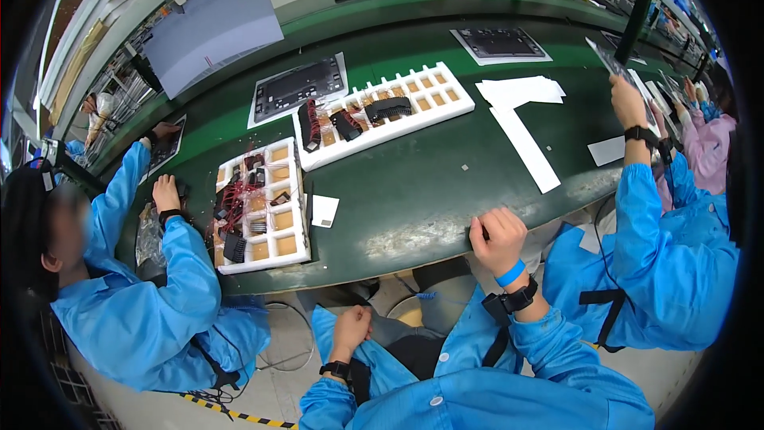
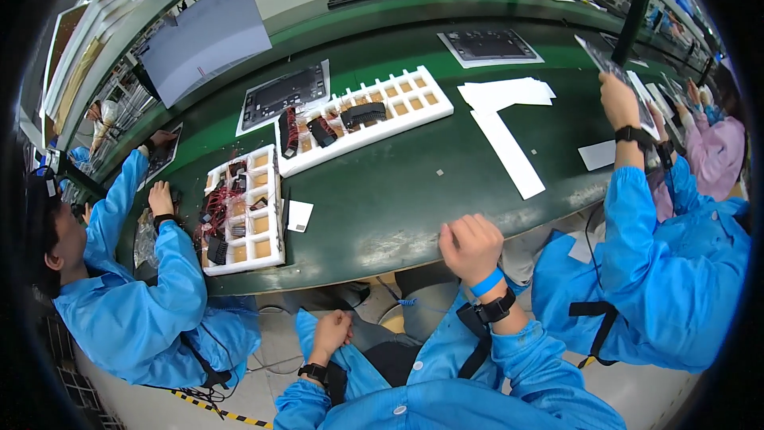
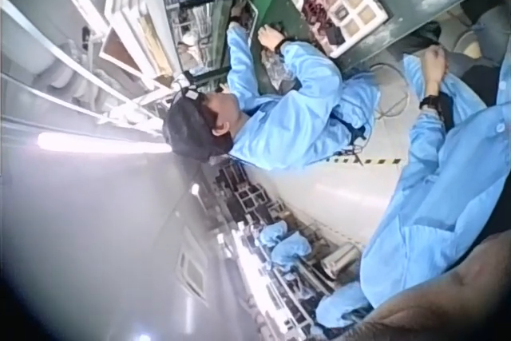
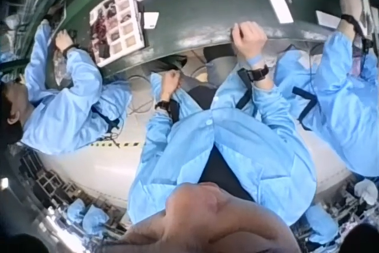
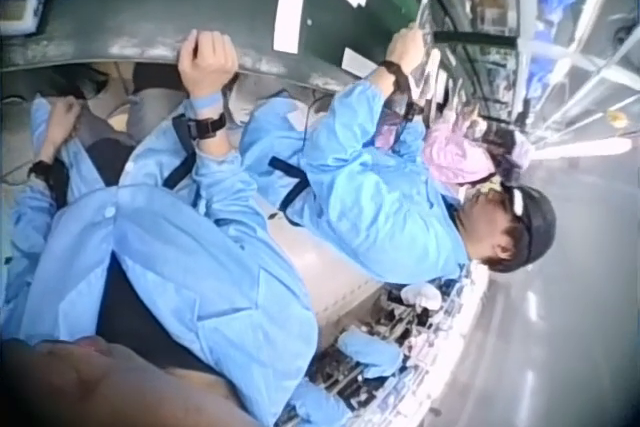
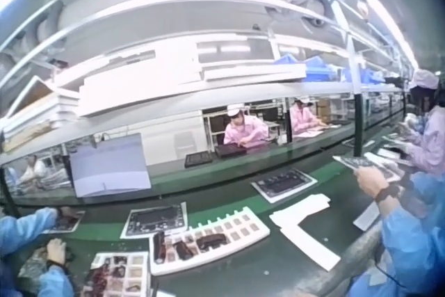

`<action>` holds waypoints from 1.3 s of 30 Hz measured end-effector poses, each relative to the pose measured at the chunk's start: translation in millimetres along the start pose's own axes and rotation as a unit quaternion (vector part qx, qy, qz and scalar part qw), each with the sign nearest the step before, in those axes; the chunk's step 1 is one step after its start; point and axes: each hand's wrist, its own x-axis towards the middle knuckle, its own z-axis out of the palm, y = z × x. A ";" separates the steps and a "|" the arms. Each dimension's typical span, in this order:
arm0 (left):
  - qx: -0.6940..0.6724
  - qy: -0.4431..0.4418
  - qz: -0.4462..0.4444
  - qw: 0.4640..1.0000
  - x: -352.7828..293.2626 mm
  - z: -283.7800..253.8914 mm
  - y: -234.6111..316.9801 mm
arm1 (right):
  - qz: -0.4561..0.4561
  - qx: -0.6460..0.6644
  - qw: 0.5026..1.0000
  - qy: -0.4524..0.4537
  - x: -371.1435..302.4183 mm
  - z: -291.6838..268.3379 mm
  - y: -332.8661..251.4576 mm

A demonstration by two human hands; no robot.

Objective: Manually assemble and inspect plastic and electronic frames on a factory production line.

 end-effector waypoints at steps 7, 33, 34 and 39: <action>0.079 0.040 0.094 0.992 -13.9 7.1 9.5 | -0.014 0.005 1.000 0.000 -1.9 1.3 1.7; -0.063 -0.040 0.202 0.977 -30.2 -12.8 87.5 | 0.002 0.029 1.000 -0.010 -8.7 -5.2 5.5; -0.126 -0.043 0.199 0.971 -41.4 -30.2 103.0 | 0.005 0.035 0.999 -0.018 -8.5 -4.0 4.3; -0.189 0.019 0.260 0.947 -67.3 -96.0 202.0 | 0.037 0.024 0.999 -0.017 0.7 0.0 4.6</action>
